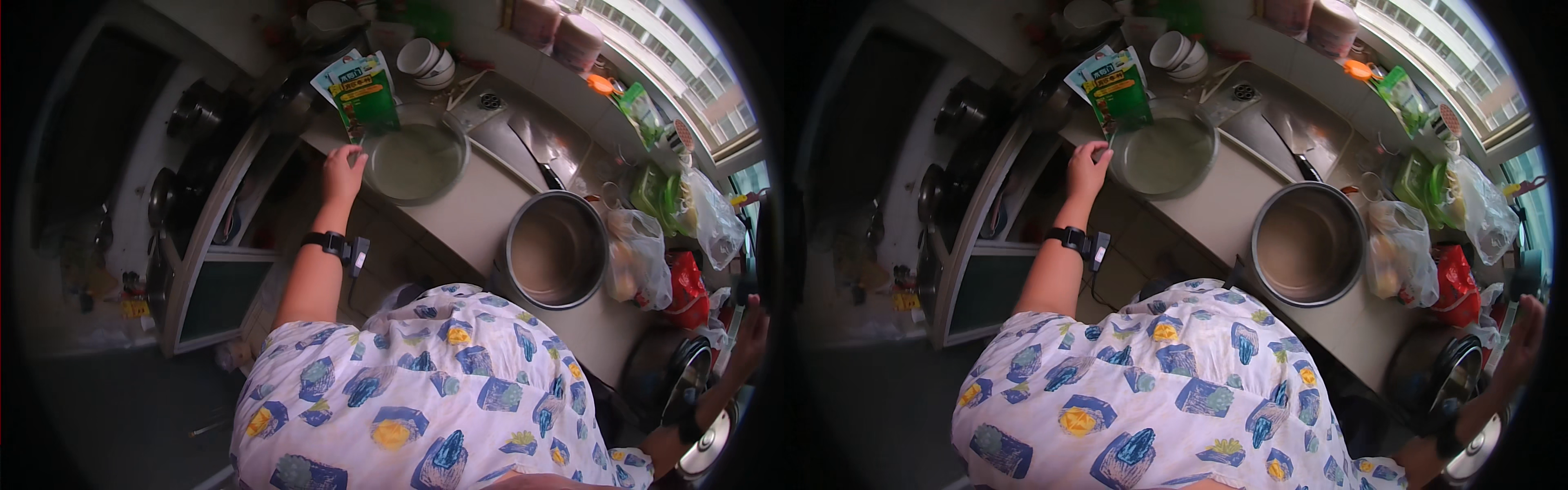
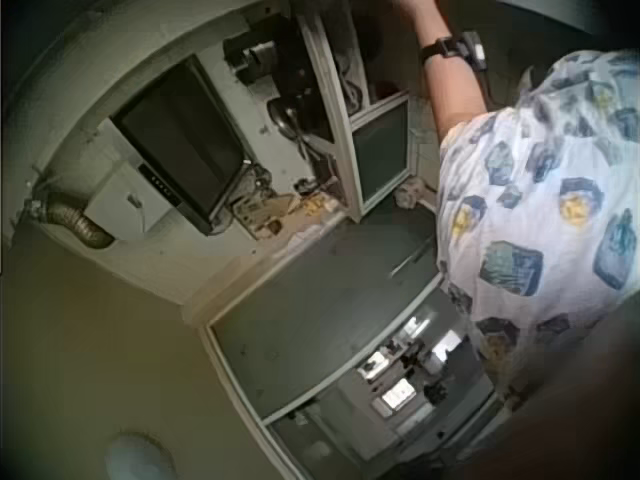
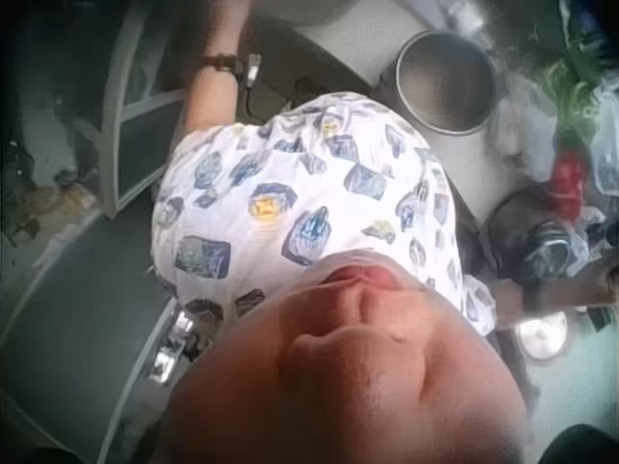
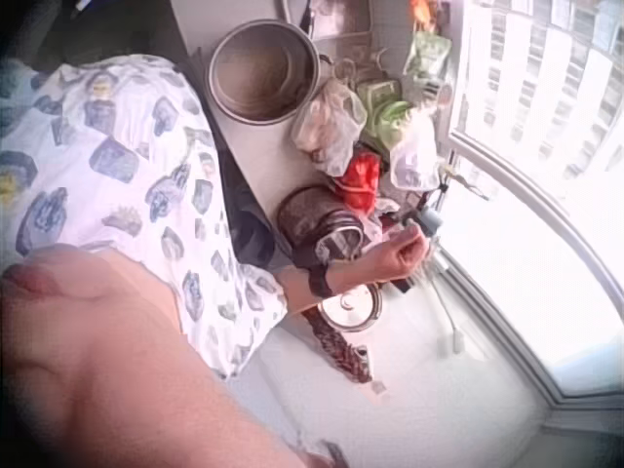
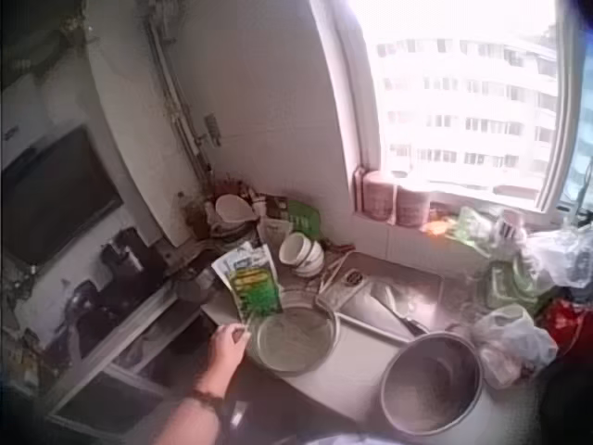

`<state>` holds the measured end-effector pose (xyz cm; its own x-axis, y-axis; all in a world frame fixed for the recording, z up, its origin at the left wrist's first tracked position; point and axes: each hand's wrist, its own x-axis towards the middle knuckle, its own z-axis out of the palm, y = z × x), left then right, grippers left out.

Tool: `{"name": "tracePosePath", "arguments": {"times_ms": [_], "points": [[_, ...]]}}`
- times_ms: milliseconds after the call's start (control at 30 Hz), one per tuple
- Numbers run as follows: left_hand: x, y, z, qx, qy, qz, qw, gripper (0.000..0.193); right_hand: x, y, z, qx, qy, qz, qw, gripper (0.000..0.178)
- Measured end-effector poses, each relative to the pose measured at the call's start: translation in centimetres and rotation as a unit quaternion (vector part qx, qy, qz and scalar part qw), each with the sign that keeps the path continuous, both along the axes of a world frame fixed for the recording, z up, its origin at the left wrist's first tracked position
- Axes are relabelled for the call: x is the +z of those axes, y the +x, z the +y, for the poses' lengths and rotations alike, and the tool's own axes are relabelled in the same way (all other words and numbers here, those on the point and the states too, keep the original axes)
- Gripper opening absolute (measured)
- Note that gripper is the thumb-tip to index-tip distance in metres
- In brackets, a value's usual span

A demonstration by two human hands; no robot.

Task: The person adds seasoning from multiple packets, pours sugar from a bag, and places a peeled vegetable from a plastic bag into a pot on a stove.

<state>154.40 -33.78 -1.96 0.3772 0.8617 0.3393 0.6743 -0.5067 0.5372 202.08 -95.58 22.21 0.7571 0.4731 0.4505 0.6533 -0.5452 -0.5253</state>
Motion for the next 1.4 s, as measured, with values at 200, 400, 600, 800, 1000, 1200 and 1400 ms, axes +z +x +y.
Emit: {"name": "tracePosePath", "arguments": {"times_ms": [200, 400, 600, 800, 1000, 1200, 1400], "points": [[-0.2, 0.9, 18.1, -0.122, 0.155, 0.050, 0.979, 0.023, -5.7, -22.4, 19.7, -0.028, 0.067, 0.183, 0.980, 0.019], [-3.1, 4.2, 26.4, -0.154, 0.152, 0.151, 0.965, 0.030, -10.1, -34.1, 36.4, 0.043, 0.115, 0.359, 0.925, 0.018], [-1.9, 2.4, 27.2, -0.127, 0.144, 0.164, 0.968, 0.015, -12.8, -37.8, 45.0, 0.097, 0.078, 0.493, 0.861, 0.013], [2.9, -4.5, 21.0, -0.170, -0.023, -0.025, 0.985, 0.013, -18.4, -40.2, 56.5, 0.291, 0.102, 0.645, 0.699, 0.019], [2.6, -11.9, 13.2, -0.209, -0.001, 0.022, 0.978, 0.014, -23.3, -45.2, 66.3, 0.323, 0.148, 0.659, 0.663, 0.019], [3.1, -17.6, 10.4, -0.217, 0.008, -0.020, 0.976, 0.029, -25.1, -47.2, 65.3, 0.392, 0.109, 0.733, 0.545, 0.010], [4.1, -21.7, 9.6, -0.164, -0.035, -0.030, 0.985, 0.032, -24.4, -50.0, 66.2, 0.417, 0.047, 0.735, 0.532, 0.019]]}}
